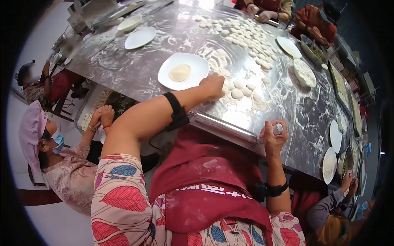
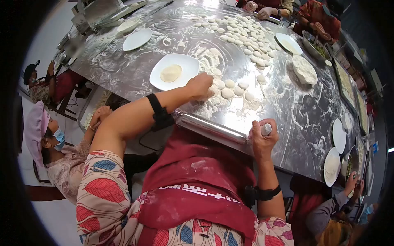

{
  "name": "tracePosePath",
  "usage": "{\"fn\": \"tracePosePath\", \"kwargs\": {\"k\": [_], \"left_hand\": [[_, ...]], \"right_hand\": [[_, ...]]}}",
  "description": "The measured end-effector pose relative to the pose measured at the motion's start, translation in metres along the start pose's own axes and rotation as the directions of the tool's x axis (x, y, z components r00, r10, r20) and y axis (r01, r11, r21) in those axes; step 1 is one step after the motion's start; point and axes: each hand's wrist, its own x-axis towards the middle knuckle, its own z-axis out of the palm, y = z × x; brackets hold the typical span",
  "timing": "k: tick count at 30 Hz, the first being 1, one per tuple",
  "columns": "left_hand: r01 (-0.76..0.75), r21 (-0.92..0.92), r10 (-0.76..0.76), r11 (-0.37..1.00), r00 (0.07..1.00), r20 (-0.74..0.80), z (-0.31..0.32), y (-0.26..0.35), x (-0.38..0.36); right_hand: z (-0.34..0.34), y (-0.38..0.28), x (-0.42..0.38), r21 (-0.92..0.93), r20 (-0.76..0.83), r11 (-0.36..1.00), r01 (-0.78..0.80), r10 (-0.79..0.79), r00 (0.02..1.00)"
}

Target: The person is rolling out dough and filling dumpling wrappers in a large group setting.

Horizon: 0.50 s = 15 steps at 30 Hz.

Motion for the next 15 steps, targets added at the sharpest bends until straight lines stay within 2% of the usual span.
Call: {"fn": "tracePosePath", "kwargs": {"k": [2,3,5,8,9,11,14,15], "left_hand": [[-0.060,-0.035,0.061,0.998,0.998,0.011,0.000,0.003,0.001],[-0.071,-0.202,0.078,0.977,0.997,0.025,-0.003,0.007,-0.002],[-0.082,-0.517,0.125,0.852,0.991,0.049,-0.004,0.018,-0.010],[0.021,-0.644,0.250,0.764,0.912,0.326,0.008,0.029,-0.014],[-0.081,-0.559,0.299,0.825,0.902,0.311,0.011,0.029,-0.018],[-0.063,-0.509,0.225,0.858,0.938,0.264,0.017,0.032,-0.016],[-0.085,-0.471,0.211,0.878,0.952,0.222,0.014,0.029,-0.013],[-0.070,-0.468,0.200,0.881,0.951,0.234,0.013,0.030,-0.013]], "right_hand": [[0.000,-0.002,-0.001,-0.001,-0.006,1.000,-0.023,0.023,1.000],[0.000,-0.002,-0.002,-0.006,-0.002,1.000,-0.013,0.013,1.000],[-0.002,-0.002,-0.005,-0.021,-0.003,1.000,0.006,-0.006,1.000],[-0.003,0.001,-0.011,-0.093,-0.024,0.995,0.030,-0.032,0.999],[-0.004,0.002,-0.011,-0.109,-0.020,0.991,0.082,-0.084,0.996],[-0.002,0.005,-0.006,-0.132,-0.005,0.973,0.190,-0.192,0.981],[0.004,0.006,-0.005,-0.013,-0.050,0.985,0.171,-0.172,0.984],[0.002,0.005,-0.005,-0.004,-0.038,0.997,0.081,-0.081,0.996]]}}
